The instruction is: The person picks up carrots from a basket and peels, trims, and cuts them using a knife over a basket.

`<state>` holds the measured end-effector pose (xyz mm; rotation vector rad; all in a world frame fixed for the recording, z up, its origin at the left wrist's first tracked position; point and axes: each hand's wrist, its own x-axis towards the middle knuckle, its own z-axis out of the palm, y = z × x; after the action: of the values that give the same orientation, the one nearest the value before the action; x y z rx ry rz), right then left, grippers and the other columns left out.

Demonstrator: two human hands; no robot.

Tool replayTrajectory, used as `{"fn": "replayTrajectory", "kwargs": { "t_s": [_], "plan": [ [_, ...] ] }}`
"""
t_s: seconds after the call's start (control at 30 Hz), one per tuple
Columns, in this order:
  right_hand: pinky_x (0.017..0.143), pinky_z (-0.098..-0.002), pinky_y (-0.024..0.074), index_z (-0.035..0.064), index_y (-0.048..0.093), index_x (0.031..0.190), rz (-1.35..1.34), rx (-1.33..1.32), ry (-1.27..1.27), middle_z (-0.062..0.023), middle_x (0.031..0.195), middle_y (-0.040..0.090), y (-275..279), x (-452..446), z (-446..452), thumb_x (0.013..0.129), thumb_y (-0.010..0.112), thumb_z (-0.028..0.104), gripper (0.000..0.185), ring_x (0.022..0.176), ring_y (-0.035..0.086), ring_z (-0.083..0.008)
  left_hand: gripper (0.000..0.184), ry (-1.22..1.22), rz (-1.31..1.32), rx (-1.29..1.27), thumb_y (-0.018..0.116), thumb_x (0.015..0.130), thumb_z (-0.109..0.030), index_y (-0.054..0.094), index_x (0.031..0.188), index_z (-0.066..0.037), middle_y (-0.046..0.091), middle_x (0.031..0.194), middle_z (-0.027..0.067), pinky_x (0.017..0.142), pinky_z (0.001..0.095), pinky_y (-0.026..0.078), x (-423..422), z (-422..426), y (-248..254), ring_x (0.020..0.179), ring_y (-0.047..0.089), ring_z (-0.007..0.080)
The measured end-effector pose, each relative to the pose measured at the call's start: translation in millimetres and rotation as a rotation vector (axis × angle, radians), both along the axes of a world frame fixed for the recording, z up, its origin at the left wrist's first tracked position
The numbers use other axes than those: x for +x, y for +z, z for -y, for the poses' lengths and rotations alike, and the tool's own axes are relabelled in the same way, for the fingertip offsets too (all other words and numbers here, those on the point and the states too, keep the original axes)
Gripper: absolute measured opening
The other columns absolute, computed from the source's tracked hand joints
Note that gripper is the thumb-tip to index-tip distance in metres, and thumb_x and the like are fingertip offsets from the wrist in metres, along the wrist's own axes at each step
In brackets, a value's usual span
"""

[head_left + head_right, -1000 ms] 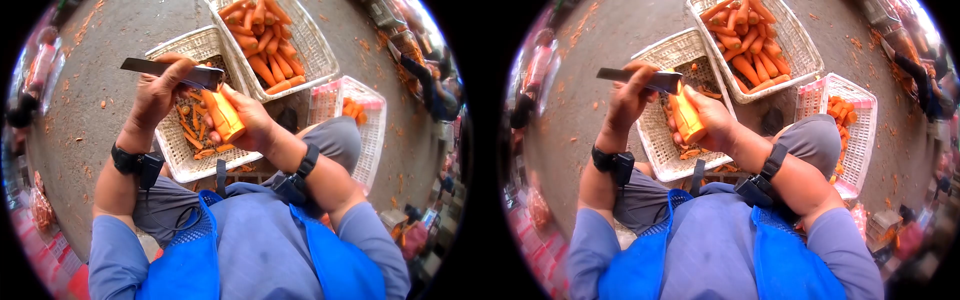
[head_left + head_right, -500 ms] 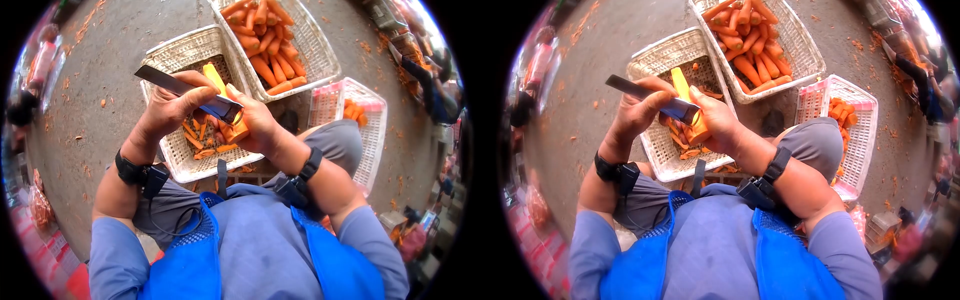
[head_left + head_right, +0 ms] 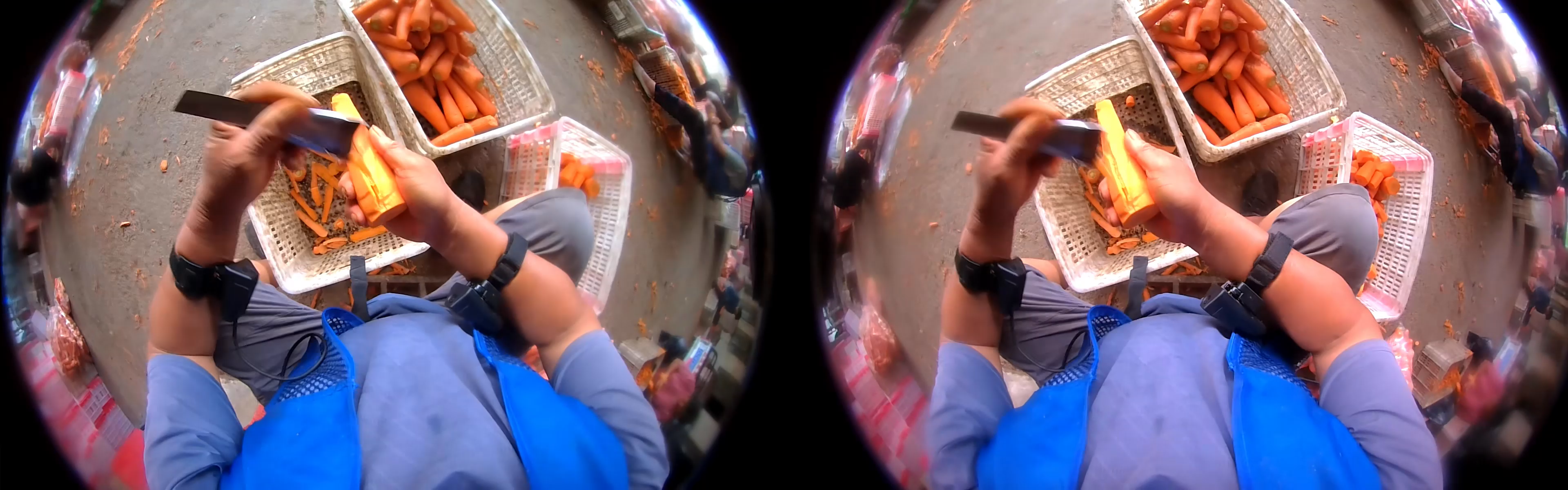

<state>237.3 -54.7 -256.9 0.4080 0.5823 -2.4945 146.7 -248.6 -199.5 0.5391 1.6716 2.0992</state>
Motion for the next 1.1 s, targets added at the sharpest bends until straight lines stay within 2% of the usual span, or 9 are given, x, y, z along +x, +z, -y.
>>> {"fn": "replayTrajectory", "kwargs": {
  "t_s": [0.1, 0.23, 0.3, 0.33, 0.43, 0.57, 0.9, 0.93, 1.1],
  "plan": [
    [0.059, -0.0377, 0.0566, 0.0040, 0.051, 0.120, 0.015, 0.014, 0.020, -0.0134, 0.084, 0.063, 2.2, -1.7, -0.5, 0.108, 0.036, 0.045, 0.046, 0.070, 0.064, -0.0222, 0.011, -0.149, 0.016, -0.157, 0.067, 0.096, -0.015, 0.071, 0.099, -0.005, 0.069, 0.081, 0.0038, 0.049, 0.0203, 0.051, 14.8, -9.5, -7.5, 0.059, 0.062, 0.0060],
    [0.059, -0.0374, 0.0560, 0.0023, 0.053, 0.119, -0.028, -0.009, 0.064, -0.0156, 0.081, 0.064, -1.0, 2.7, -2.7, 0.107, 0.035, 0.048, 0.050, 0.062, 0.064, -0.0263, 0.014, 0.087, -0.206, -0.314, 0.063, 0.099, -0.018, 0.070, 0.100, -0.006, 0.068, 0.080, 0.0037, 0.045, 0.0175, 0.045, -12.3, 1.8, -21.8, 0.056, 0.058, 0.0049],
    [0.059, -0.0379, 0.0556, 0.0018, 0.054, 0.117, -0.031, -0.032, 0.161, -0.0164, 0.080, 0.064, 8.2, 5.6, -3.3, 0.107, 0.034, 0.048, 0.051, 0.060, 0.063, -0.0279, 0.016, 0.194, -0.202, -0.284, 0.062, 0.100, -0.020, 0.070, 0.100, -0.006, 0.068, 0.080, 0.0039, 0.045, 0.0170, 0.045, -32.5, 13.3, -16.5, 0.056, 0.057, 0.0046],
    [0.059, -0.0389, 0.0552, 0.0016, 0.054, 0.116, 0.008, -0.074, 0.149, -0.0166, 0.081, 0.064, 11.7, 5.6, -1.1, 0.107, 0.034, 0.049, 0.052, 0.060, 0.063, -0.0290, 0.017, 0.191, -0.138, -0.099, 0.062, 0.100, -0.020, 0.069, 0.101, -0.005, 0.068, 0.081, 0.0049, 0.046, 0.0168, 0.045, -38.3, 14.6, -14.6, 0.057, 0.057, 0.0045],
    [0.059, -0.0399, 0.0550, 0.0014, 0.054, 0.117, -0.007, -0.015, 0.064, -0.0167, 0.081, 0.064, 2.2, 2.6, -0.2, 0.107, 0.034, 0.049, 0.053, 0.060, 0.063, -0.0304, 0.017, 0.110, -0.048, -0.045, 0.063, 0.099, -0.020, 0.069, 0.102, -0.004, 0.068, 0.082, 0.0062, 0.048, 0.0174, 0.047, -12.6, 1.8, -2.7, 0.057, 0.058, 0.0055],
    [0.059, -0.0394, 0.0555, 0.0036, 0.054, 0.121, -0.028, -0.048, 0.021, -0.0128, 0.084, 0.065, 4.7, 0.5, -0.1, 0.108, 0.033, 0.047, 0.050, 0.067, 0.065, -0.0244, 0.011, -0.075, 0.032, -0.118, 0.069, 0.095, -0.014, 0.071, 0.100, -0.004, 0.069, 0.082, 0.0022, 0.052, 0.0169, 0.051, 19.2, -12.1, -5.6, 0.061, 0.062, 0.0047],
    [0.059, -0.0371, 0.0562, 0.0031, 0.053, 0.119, 0.041, 0.051, -0.020, -0.0121, 0.093, 0.064, 1.1, -0.9, 3.9, 0.108, 0.036, 0.044, 0.046, 0.074, 0.065, -0.0215, 0.007, -0.078, -0.151, -0.215, 0.070, 0.093, -0.005, 0.070, 0.098, -0.001, 0.067, 0.087, -0.0009, 0.063, 0.0190, 0.051, 29.2, -16.4, 8.3, 0.075, 0.062, 0.0042],
    [0.059, -0.0370, 0.0563, 0.0030, 0.053, 0.119, 0.049, 0.051, -0.023, -0.0121, 0.093, 0.064, 0.9, -1.1, 4.6, 0.108, 0.036, 0.044, 0.046, 0.074, 0.065, -0.0215, 0.010, -0.130, -0.197, -0.223, 0.070, 0.093, -0.005, 0.069, 0.101, -0.001, 0.069, 0.090, 0.0012, 0.066, 0.0201, 0.052, 27.9, -16.8, 11.3, 0.081, 0.064, 0.0051],
    [0.059, -0.0338, 0.0551, 0.0011, 0.055, 0.117, -0.067, 0.060, -0.006, -0.0140, 0.088, 0.064, 3.8, -2.3, 6.0, 0.108, 0.030, 0.045, 0.051, 0.069, 0.065, -0.0228, 0.017, -0.235, -0.044, -0.214, 0.069, 0.093, -0.008, 0.067, 0.108, 0.001, 0.072, 0.090, 0.0065, 0.063, 0.0198, 0.054, 32.5, -17.8, 9.9, 0.076, 0.068, 0.0083]
  ]
}}
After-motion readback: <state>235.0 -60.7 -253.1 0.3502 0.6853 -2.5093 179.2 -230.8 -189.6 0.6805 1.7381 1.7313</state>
